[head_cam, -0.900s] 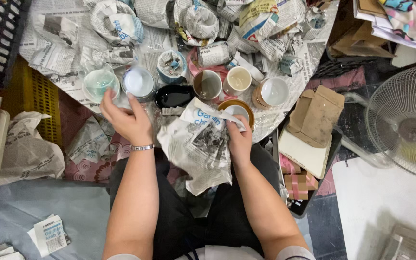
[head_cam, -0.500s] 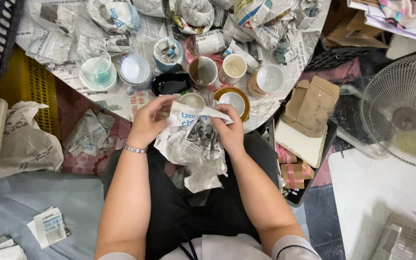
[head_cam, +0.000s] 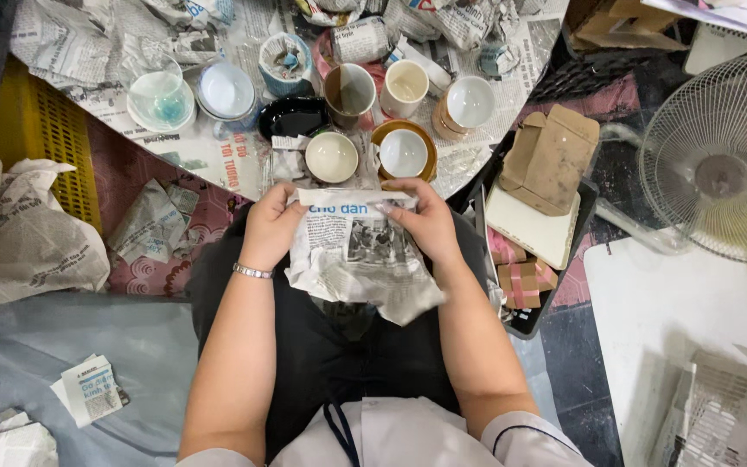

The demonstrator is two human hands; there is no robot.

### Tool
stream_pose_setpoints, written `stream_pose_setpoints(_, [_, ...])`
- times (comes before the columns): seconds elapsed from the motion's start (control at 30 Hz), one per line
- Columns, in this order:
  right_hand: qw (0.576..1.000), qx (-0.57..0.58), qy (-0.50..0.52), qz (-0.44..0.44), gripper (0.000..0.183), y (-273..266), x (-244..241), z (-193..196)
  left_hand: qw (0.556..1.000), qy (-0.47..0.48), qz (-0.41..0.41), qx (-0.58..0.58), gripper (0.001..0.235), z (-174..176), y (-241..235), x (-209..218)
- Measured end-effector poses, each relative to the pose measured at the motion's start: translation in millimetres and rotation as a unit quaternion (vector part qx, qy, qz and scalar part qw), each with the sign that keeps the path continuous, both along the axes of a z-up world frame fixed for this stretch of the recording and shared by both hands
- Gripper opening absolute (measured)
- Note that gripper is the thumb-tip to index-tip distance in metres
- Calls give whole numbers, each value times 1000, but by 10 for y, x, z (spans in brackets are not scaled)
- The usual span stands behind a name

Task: The person wraps small ceramic bowls and cups in newspaper sheets, folding the paper around each item and stacking the wrapped units on the table. They handle each piece individually, smoothing the paper and adjusting folds before placing the wrapped items aside.

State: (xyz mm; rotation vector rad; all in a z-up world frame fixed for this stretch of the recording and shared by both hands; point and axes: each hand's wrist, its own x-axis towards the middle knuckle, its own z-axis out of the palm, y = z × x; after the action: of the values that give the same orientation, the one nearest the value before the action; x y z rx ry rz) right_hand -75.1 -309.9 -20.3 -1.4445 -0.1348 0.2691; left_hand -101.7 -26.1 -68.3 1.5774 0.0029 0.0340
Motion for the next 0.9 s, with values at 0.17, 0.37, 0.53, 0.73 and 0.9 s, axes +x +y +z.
stream_pose_setpoints(0.17, [996,-16,-9,-91,38,-260,-283,-204,996,39,60,58,23,131,-160,-198])
stream_pose_setpoints(0.37, [985,-48,-36,-162,36,-706,-727,-183,991,46,31,123,28,214,-393,-403])
stream_pose_setpoints(0.53, [981,-82,-20,-176,40,-1258,-1184,-253,985,10,-31,170,27,336,-778,-751])
stream_pose_setpoints(0.73, [940,-212,-118,-241,51,-1621,-1634,-327,862,-323,16,391,32,223,-1249,-1343])
stream_pose_setpoints(0.9, [889,-360,-43,-280,66,-1608,-1921,-214,672,-533,-224,463,19,228,-1445,-1593])
